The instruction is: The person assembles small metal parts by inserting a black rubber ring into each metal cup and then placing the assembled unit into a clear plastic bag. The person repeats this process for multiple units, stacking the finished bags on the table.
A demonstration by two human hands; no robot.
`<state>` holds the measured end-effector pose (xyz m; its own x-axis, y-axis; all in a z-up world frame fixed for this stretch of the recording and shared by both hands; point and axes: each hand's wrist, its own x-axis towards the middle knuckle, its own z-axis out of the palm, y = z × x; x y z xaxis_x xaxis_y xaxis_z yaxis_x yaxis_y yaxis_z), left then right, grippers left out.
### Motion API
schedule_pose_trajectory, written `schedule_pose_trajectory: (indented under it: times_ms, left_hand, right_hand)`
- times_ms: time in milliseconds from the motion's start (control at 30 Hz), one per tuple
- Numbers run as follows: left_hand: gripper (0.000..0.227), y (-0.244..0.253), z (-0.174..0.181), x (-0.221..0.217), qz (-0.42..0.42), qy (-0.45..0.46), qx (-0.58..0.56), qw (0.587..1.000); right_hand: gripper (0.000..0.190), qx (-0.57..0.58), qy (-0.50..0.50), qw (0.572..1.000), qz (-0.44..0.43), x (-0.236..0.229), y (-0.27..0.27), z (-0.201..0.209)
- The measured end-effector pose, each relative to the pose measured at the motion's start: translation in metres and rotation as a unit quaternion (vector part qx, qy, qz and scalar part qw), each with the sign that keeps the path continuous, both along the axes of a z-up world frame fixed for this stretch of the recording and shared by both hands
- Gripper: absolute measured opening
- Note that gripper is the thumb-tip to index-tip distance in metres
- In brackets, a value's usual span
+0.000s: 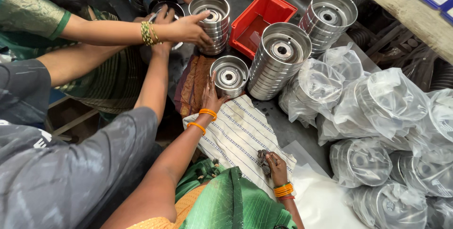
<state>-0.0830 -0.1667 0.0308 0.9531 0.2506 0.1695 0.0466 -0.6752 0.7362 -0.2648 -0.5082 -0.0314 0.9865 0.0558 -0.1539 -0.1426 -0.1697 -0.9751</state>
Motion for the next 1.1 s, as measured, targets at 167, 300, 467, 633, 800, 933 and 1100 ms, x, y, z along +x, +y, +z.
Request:
schedule_pose_trajectory:
  times_ms: [167,300,467,633,800,933,1100]
  left_hand:
    - [0.132,-0.002,-0.007,-0.010,-0.001,-0.125,-0.041,0.991]
    - [0.129,-0.008,-0.027,-0.025,0.022,0.004,-0.071,0.997]
    - [0.111,-0.006,-0.049,-0.027,-0.001,-0.030,0.005,1.000]
    - [0.108,-0.006,-0.056,-0.025,0.000,-0.024,0.001,1.000]
    - [0.105,-0.006,-0.054,-0.027,-0.001,-0.035,0.000,0.999]
    - [0.104,-0.005,-0.057,-0.026,0.001,-0.009,-0.006,1.000]
    - [0.100,-0.004,-0.065,-0.023,0.000,-0.011,0.010,1.000]
  right_hand:
    - [0.032,0.007,0.006,1.000,0.003,0.001,0.002,0.006]
    - [0.031,0.016,0.010,1.000,-0.001,0.000,0.004,0.008]
    - [0.029,0.023,0.005,1.000,-0.001,-0.001,0.003,0.006]
    - [0.028,0.006,-0.007,1.000,-0.003,-0.001,0.001,0.004]
    - [0.029,0.052,0.017,0.998,0.004,-0.001,0.002,0.002]
    - [0.029,0.025,-0.005,1.000,-0.001,0.000,0.000,0.000]
    - [0.028,0.021,-0.014,1.000,0.000,-0.001,-0.001,-0.003]
